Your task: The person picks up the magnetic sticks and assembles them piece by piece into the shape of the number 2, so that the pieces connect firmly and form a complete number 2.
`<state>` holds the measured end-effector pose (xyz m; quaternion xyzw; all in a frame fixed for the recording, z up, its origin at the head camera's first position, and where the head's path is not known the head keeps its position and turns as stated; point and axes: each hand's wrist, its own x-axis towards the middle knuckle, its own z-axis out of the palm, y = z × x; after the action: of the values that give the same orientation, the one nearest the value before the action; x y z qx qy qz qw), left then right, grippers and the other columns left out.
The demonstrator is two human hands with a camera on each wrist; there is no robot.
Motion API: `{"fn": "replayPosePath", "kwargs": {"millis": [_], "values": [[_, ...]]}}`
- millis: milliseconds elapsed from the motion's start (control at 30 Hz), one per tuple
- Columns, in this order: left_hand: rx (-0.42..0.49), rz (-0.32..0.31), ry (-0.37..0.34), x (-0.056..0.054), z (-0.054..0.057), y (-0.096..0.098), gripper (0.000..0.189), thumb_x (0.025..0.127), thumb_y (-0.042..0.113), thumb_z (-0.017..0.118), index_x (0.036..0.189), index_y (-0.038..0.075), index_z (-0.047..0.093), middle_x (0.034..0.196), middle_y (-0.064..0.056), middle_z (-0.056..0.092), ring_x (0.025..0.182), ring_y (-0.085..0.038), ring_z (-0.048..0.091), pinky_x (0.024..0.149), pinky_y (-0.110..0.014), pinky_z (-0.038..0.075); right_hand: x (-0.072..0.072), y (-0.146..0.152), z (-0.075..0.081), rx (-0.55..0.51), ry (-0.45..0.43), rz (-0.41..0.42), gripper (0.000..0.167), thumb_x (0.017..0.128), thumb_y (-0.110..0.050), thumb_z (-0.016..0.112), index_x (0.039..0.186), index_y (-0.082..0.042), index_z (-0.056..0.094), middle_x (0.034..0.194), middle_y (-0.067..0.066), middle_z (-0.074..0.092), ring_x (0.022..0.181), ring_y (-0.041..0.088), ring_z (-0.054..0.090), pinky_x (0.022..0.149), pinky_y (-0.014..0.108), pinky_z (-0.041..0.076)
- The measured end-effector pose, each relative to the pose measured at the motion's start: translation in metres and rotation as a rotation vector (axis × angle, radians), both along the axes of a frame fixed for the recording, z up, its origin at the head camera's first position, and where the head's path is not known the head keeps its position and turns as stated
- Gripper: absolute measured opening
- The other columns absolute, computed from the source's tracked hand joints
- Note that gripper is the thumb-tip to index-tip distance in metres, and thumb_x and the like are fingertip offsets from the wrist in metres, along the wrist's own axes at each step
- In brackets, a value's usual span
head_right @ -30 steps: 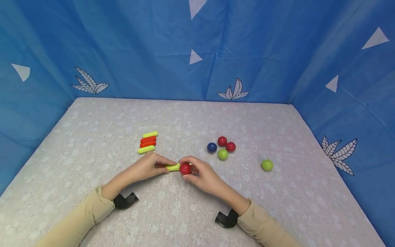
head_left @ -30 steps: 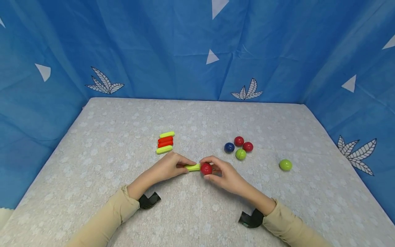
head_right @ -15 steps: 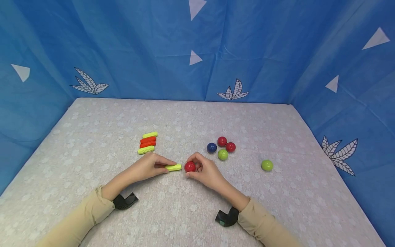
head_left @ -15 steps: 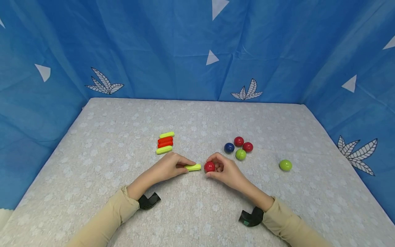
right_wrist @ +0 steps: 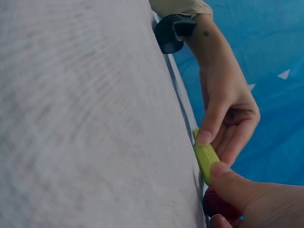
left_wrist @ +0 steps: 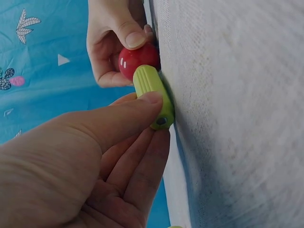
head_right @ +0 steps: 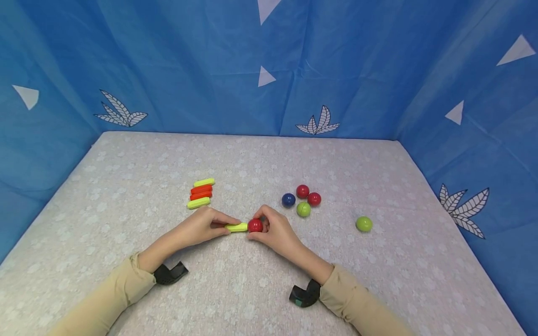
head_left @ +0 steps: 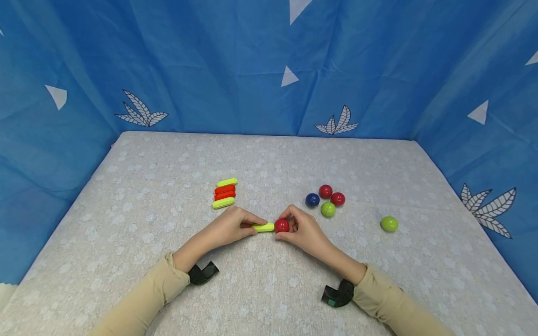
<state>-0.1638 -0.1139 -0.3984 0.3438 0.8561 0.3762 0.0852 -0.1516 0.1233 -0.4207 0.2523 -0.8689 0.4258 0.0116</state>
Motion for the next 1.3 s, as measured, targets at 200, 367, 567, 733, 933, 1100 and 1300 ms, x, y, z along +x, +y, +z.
{"fn": "replayPosePath", "kwargs": {"millis": [200,367,567,733,933,1100,1300], "values": [[-0.001,-0.002,0.004,0.0003,0.0011,0.0002,0.028,0.081,0.001,0.072,0.108,0.007,0.071,0.102,-0.002,0.068,0.092,-0.011,0.062,0.074,-0.021,0.049,-0.0004,-0.0012,-0.0002,0.012,0.005,-0.008,0.04,0.069,-0.018,0.085,0.096,-0.014,0.056,0.069,-0.006,0.051,0.056,0.007,0.044,0.047,0.023,0.04],[0.003,-0.006,-0.001,0.0007,0.0003,-0.0002,0.028,0.081,0.002,0.071,0.109,0.007,0.071,0.102,-0.002,0.068,0.091,-0.01,0.062,0.072,-0.022,0.049,0.0005,-0.0015,0.0009,0.015,0.009,0.009,0.04,0.069,-0.017,0.085,0.097,-0.012,0.056,0.072,-0.005,0.052,0.057,0.007,0.045,0.048,0.023,0.041],[0.009,-0.011,0.01,0.0007,-0.001,-0.0004,0.027,0.082,0.001,0.071,0.108,0.006,0.071,0.103,-0.002,0.068,0.091,-0.01,0.062,0.072,-0.022,0.049,0.0029,-0.0004,0.0043,0.081,0.05,0.1,0.048,0.073,-0.017,0.082,0.115,-0.009,0.058,0.095,-0.003,0.056,0.069,0.009,0.048,0.057,0.022,0.044],[0.008,-0.011,0.017,0.0009,-0.0006,-0.0003,0.028,0.081,0.001,0.071,0.108,0.007,0.071,0.102,-0.002,0.068,0.09,-0.01,0.062,0.072,-0.023,0.049,0.0034,0.0002,0.0064,0.084,0.03,0.143,0.035,0.081,-0.014,0.075,0.114,-0.01,0.063,0.096,-0.003,0.054,0.072,0.01,0.049,0.059,0.023,0.045],[0.01,-0.01,0.021,0.0004,-0.0012,-0.0004,0.027,0.081,0.001,0.071,0.107,0.007,0.072,0.101,-0.001,0.068,0.09,-0.01,0.062,0.073,-0.023,0.049,0.0027,0.0011,0.0059,0.082,0.022,0.143,0.031,0.082,-0.015,0.074,0.111,-0.012,0.064,0.092,-0.005,0.053,0.07,0.01,0.048,0.057,0.023,0.044],[0.017,-0.005,0.013,-0.0001,-0.0017,-0.0007,0.027,0.081,0.0,0.072,0.107,0.007,0.072,0.101,-0.001,0.068,0.091,-0.011,0.062,0.073,-0.023,0.049,0.0033,0.0012,0.0076,0.074,0.017,0.144,0.031,0.082,-0.015,0.074,0.111,-0.012,0.064,0.091,-0.005,0.052,0.07,0.01,0.048,0.057,0.023,0.044],[0.016,-0.005,0.014,-0.0005,-0.0014,-0.0009,0.027,0.081,0.0,0.072,0.107,0.006,0.072,0.101,-0.001,0.068,0.091,-0.011,0.062,0.074,-0.023,0.049,0.0032,0.0006,0.0086,0.072,0.014,0.143,0.03,0.082,-0.015,0.074,0.11,-0.012,0.064,0.09,-0.006,0.052,0.069,0.01,0.048,0.057,0.023,0.043]]}}
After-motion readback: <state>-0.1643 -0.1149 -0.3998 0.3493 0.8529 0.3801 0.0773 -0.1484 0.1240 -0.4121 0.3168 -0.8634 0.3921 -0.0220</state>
